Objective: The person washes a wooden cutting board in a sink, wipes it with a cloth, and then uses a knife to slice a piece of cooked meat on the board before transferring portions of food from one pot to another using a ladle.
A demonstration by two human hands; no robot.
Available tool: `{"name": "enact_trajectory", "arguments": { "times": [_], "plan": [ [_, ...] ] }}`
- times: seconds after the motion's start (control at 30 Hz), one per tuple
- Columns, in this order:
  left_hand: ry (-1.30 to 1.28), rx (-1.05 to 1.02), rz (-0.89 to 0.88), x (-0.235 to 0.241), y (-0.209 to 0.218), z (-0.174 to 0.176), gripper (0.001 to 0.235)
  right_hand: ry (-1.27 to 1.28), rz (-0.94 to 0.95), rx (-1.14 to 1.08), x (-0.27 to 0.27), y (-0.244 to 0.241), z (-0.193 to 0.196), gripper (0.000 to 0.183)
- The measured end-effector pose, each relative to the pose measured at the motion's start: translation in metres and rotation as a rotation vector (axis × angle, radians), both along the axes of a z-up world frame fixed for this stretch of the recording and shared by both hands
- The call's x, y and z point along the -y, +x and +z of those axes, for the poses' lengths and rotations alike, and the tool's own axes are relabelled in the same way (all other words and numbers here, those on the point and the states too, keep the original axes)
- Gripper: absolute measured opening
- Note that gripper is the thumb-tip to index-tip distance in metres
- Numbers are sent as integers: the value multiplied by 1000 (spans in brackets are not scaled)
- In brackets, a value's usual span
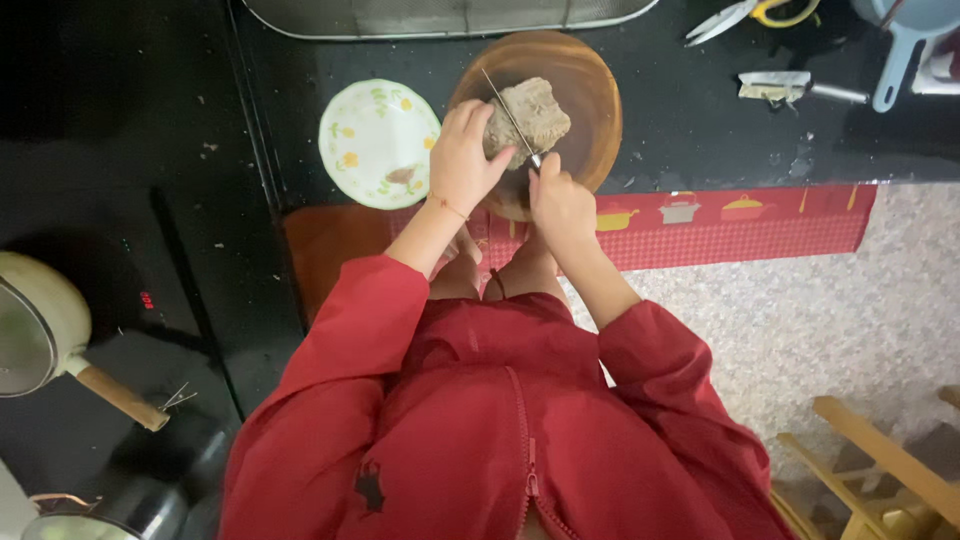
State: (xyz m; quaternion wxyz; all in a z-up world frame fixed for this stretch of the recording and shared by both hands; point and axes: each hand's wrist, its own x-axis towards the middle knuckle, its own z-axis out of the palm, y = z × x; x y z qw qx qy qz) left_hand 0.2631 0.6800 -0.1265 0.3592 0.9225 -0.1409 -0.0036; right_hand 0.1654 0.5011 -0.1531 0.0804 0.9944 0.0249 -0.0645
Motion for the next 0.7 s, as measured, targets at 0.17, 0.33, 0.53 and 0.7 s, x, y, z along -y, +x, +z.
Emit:
{"name": "enact_trajectory", "arguments": {
  "times": [0.17, 0.33, 0.53, 0.7],
  "plan": [
    [65, -104, -63, 8, -2, 4, 55, 47, -122, -229, 40, -59, -2, 40],
    [106, -117, -97, 16, -4, 4, 63, 113, -131, -210, 22, -16, -4, 34],
    [135, -68, -83, 19, -4, 1, 68, 89, -106, -206, 45, -53, -2, 33],
    [100, -66, -80, 25, -8, 4, 68, 148, -172, -262, 34, -29, -10, 37]
  ]
}}
